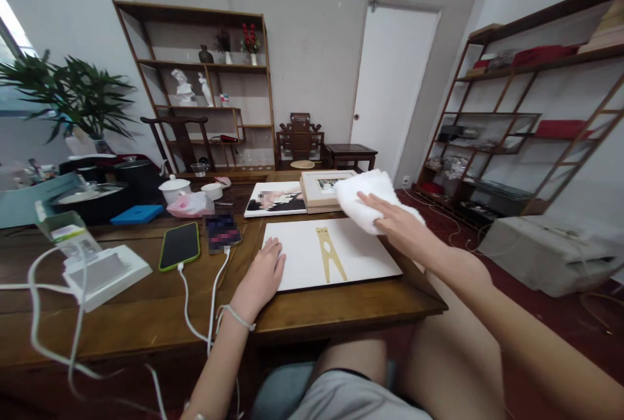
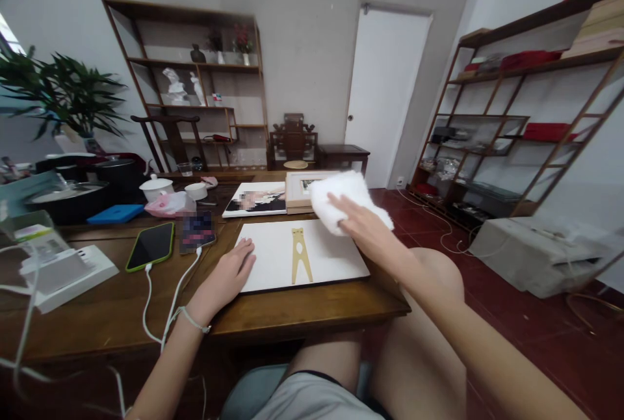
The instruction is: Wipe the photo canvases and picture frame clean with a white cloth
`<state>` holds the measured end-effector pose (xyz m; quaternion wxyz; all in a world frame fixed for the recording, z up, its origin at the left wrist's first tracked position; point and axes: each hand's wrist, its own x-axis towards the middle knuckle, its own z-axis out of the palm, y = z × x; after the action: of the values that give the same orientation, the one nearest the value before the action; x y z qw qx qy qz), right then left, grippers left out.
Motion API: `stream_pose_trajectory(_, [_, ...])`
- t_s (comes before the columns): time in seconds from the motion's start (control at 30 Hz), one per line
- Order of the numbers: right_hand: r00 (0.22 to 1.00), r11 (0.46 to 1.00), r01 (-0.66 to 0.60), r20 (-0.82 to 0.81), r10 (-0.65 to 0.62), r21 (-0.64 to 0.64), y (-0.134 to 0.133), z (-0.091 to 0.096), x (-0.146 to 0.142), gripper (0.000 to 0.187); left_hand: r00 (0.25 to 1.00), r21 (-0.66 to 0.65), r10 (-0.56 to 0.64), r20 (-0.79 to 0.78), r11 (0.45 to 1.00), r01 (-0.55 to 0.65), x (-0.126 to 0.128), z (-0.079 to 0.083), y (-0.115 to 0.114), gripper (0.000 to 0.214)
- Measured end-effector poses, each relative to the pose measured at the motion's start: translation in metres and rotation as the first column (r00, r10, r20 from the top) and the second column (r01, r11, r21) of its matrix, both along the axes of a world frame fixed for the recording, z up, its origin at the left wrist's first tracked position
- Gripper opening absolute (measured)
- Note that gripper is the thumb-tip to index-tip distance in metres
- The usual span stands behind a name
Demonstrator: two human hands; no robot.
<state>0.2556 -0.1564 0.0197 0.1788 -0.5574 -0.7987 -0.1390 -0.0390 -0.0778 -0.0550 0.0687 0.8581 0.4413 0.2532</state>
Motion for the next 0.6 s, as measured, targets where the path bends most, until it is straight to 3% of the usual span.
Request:
stream_pose_trajectory(0.13, [0.992,0.975,-0.080,0.080,0.099,-0.208,0.029,-0.033,-0.015,0.028,1.000,0.004,-0.008,0.012,1.000,0.007,0.000,-0.001,0.001,0.036])
stream_pose_trajectory(0.27, [0.990,0.960,-0.097,0.072,0.119,-0.262,0.030,-0.046,-0.023,0.030,0.999,0.010,-0.014,0.031,1.000,0.013,0.000,-0.003,0.003,0.035])
stream_pose_trajectory(0.6, [0.992,0.959,-0.060,0.094,0.089,-0.279,-0.070,-0.052,-0.044,0.020,0.999,-0.004,-0.017,0.044,1.000,0.017,0.000,-0.001,0.001,0.035])
